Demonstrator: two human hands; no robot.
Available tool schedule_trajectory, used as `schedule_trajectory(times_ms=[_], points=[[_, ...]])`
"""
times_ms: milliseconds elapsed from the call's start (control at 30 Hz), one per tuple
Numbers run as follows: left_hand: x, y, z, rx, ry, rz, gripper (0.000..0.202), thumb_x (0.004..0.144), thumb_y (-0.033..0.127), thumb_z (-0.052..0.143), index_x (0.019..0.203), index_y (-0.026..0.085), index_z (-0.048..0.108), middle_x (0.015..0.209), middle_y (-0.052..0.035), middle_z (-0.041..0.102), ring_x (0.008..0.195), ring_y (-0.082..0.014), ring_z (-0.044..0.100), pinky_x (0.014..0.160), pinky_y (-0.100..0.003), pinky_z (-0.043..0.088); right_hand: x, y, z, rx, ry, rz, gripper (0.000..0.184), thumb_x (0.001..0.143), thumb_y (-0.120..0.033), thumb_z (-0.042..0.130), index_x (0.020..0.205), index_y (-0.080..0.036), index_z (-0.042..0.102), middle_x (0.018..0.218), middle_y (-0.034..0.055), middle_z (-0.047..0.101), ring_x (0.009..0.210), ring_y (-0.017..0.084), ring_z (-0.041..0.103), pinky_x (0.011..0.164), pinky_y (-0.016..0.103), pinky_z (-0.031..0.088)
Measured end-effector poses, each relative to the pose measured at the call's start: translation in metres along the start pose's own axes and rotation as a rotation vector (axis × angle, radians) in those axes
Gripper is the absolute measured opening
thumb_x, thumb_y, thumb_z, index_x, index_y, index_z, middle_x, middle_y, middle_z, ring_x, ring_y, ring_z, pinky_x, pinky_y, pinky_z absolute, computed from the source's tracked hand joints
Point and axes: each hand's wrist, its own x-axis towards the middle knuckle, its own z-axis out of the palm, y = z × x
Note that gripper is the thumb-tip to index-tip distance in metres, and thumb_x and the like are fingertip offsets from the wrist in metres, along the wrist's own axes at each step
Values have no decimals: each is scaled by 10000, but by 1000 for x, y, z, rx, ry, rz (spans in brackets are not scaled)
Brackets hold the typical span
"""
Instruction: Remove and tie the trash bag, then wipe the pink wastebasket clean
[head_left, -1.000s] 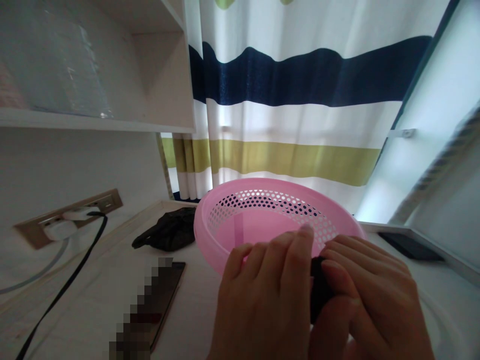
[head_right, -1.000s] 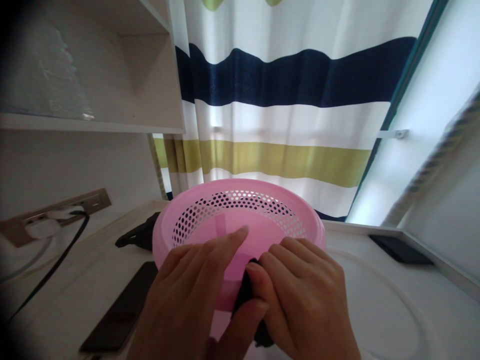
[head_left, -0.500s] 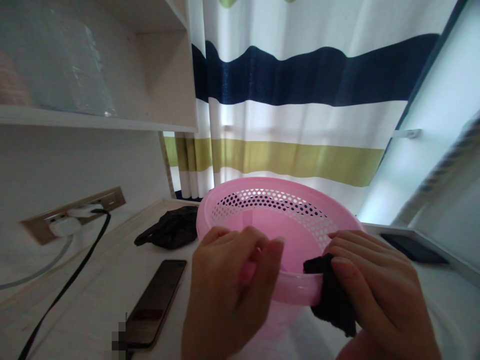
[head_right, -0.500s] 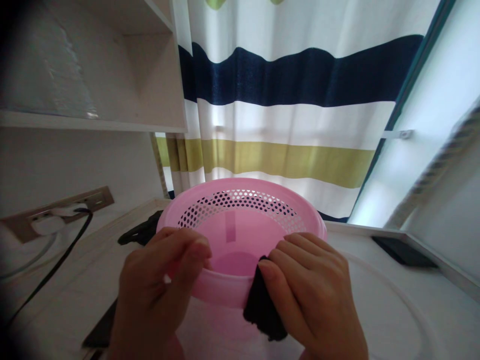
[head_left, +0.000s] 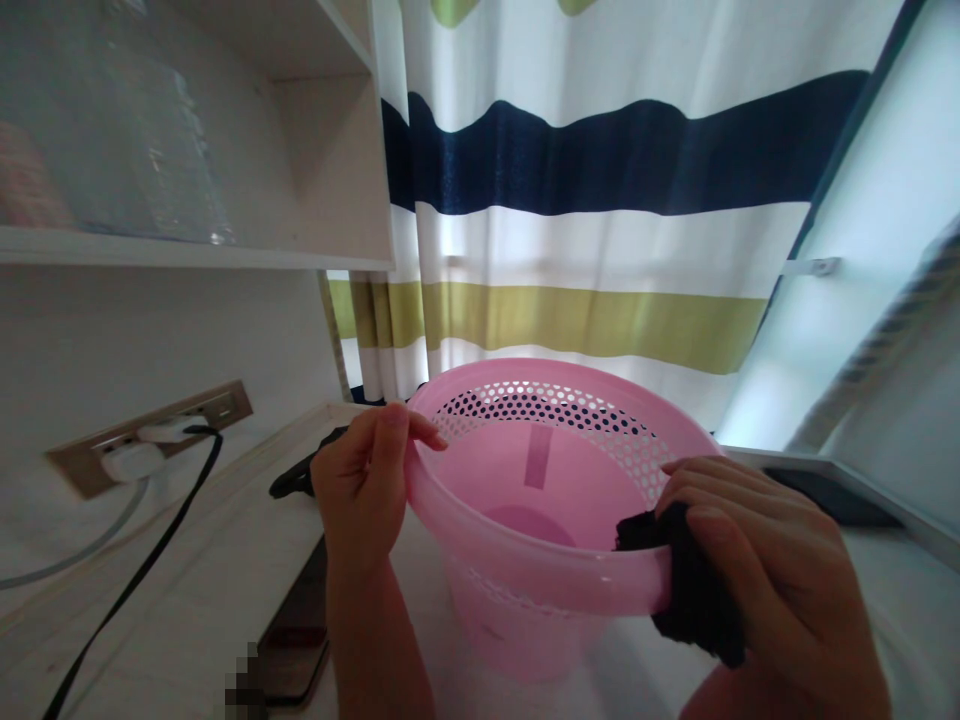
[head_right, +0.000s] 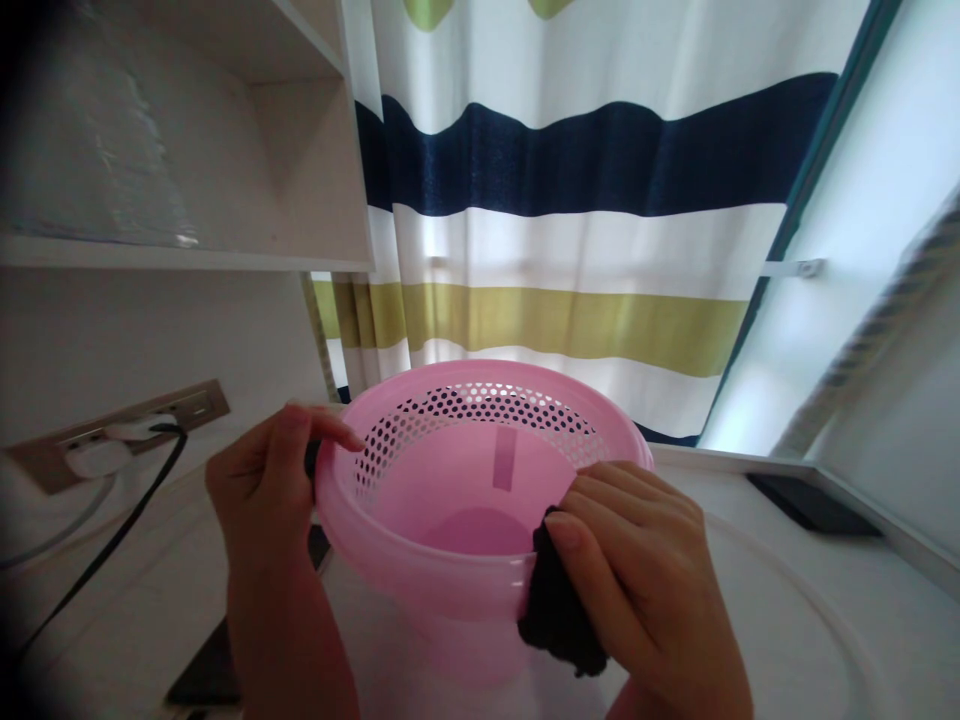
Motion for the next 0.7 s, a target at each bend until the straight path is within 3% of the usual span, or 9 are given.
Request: schedule_trajectory(times_ms=[100, 167, 200, 300, 500, 700], points=[[-11, 28, -2, 47, -130, 138, 213, 791, 219, 445, 643, 180, 593, 650, 9, 599, 666, -111, 537, 750, -289, 385, 0, -4, 0, -26, -32, -13, 200, 727, -169, 510, 537, -214, 466, 489, -15, 495, 556, 155, 540, 495, 282, 391], [-20, 48, 2, 73, -242, 188, 182, 788, 201, 434, 691, 186, 587, 677, 15, 609, 678, -115, 540, 814, -317, 357, -2, -7, 2, -51, -7, 17, 208, 737, -197, 508, 534, -214, 461, 490, -11, 495, 545, 156, 535, 506, 286, 393], [-25, 57, 4, 130, -404, 199, 138, 771, 196, 460, 736, 196, 593, 684, 22, 616, 683, -119, 544, 823, -327, 354, -4, -9, 4, -62, -4, 33, 214, 744, -213, 504, 534, -213, 460, 492, -8, 496, 539, 157, 532, 514, 290, 395], [-33, 71, 11, 280, -620, 330, 161, 760, 218, 474, 639, 206, 580, 572, 46, 592, 603, -115, 529, 867, -366, 314, -5, -12, 5, -73, -48, 52, 216, 758, -231, 488, 544, -211, 471, 493, -3, 499, 521, 156, 526, 527, 293, 395], [-21, 62, 3, 293, -651, 406, 229, 739, 317, 536, 542, 200, 539, 499, 75, 548, 554, -88, 497, 940, -354, 250, -1, -7, 0, -28, -105, 28, 210, 758, -238, 474, 549, -236, 495, 484, -13, 506, 483, 159, 514, 503, 308, 393], [-2, 16, -20, 202, -519, 396, 302, 785, 307, 429, 506, 212, 496, 458, 71, 504, 536, -101, 483, 955, -396, 248, -4, 7, -7, 28, -75, 59, 217, 769, -228, 450, 562, -232, 515, 527, -8, 530, 538, 170, 542, 524, 317, 413]])
